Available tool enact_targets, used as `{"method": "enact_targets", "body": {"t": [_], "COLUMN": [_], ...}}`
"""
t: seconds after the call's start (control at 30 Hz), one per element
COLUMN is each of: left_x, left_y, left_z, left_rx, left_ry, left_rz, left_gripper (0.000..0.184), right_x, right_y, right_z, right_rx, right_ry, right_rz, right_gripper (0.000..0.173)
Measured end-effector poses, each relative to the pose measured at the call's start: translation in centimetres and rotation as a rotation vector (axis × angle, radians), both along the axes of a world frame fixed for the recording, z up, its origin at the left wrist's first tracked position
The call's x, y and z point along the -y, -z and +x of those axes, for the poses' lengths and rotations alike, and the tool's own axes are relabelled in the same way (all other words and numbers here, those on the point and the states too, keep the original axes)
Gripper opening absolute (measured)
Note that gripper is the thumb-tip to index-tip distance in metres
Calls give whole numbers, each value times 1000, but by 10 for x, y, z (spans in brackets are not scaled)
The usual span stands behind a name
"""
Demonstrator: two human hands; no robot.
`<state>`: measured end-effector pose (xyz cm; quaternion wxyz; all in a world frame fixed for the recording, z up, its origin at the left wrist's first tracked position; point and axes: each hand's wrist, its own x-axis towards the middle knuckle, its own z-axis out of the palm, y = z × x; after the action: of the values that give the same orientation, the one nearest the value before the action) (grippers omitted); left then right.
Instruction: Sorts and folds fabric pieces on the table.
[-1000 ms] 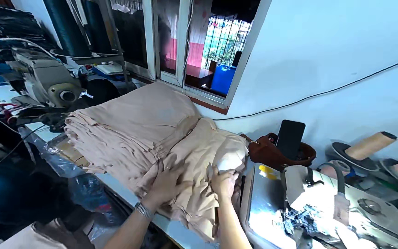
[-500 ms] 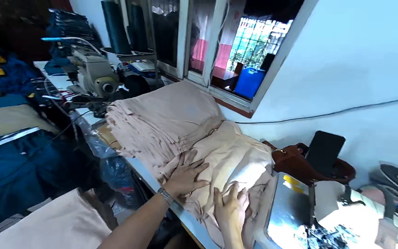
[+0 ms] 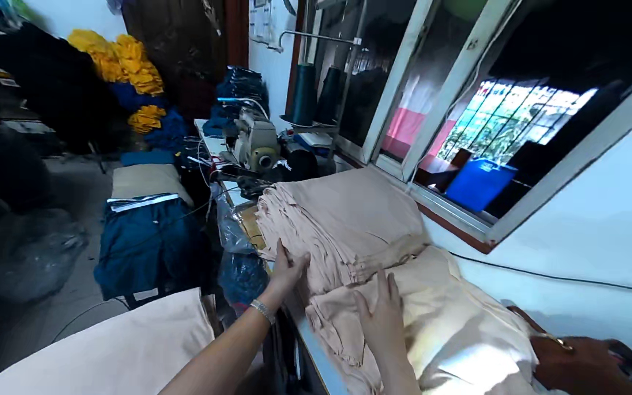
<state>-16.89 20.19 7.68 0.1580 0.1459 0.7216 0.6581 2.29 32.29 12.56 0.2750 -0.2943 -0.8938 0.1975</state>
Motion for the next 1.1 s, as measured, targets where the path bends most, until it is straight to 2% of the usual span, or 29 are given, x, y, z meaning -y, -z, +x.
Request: {"method": "enact_targets", "body": {"t": [0.07, 0.13, 0.2, 0.3, 0.33, 0.4, 0.47, 0.5, 0.57, 0.63, 0.7, 0.77, 0.83, 0.93, 1.1], "left_x": [-19, -33, -39, -40, -40, -41, -38, -35, -24, -9, 0, -4, -15, -41, -70], "left_y": [0, -1, -2, -8, -11, -14, -10, -9, -14, -15, -11, -10, -12, 5, 19], "left_z": [-11, -22, -33, -47, -49, -47, -44, -41, -25, 3, 44, 79, 94, 84, 76], "left_rx": [29, 27, 36, 86, 106, 111, 105, 84, -3, -149, -449, -794, -995, -994, -1112], "left_ry": [-29, -88, -107, -115, -128, -162, -163, -160, -199, -205, -45, 170, 386, 579, 429], "left_rz": [-5, -44, -51, -79, -57, -1, 44, 60, 48, -44, -93, -73, -160, -355, -432], "left_gripper": [82, 57, 49, 42, 44, 60, 78, 82, 81, 65, 37, 22, 28, 42, 43], "right_x": [-7, -2, 6, 13, 13, 8, -6, -18, -38, -54, -69, -79, -78, -77, -106], "right_y": [1, -4, -14, -13, -14, -20, -27, -30, -30, -19, 0, 20, 33, 36, 31], "right_z": [-32, -56, -76, -101, -105, -100, -74, -57, -13, 31, 63, 74, 66, 36, -5], "right_rx": [92, 160, 229, 211, 213, 277, 309, 252, 122, 61, 78, 153, 334, 489, 542], "right_ry": [-33, -16, 55, 124, 124, 78, -26, -65, -15, 180, 383, 486, 519, 541, 478], "right_rz": [-69, -116, -145, -134, -147, -185, -230, -254, -222, -116, -112, -150, -158, -112, -161], "right_gripper": [76, 67, 62, 70, 72, 74, 75, 74, 65, 60, 65, 80, 93, 88, 86]}}
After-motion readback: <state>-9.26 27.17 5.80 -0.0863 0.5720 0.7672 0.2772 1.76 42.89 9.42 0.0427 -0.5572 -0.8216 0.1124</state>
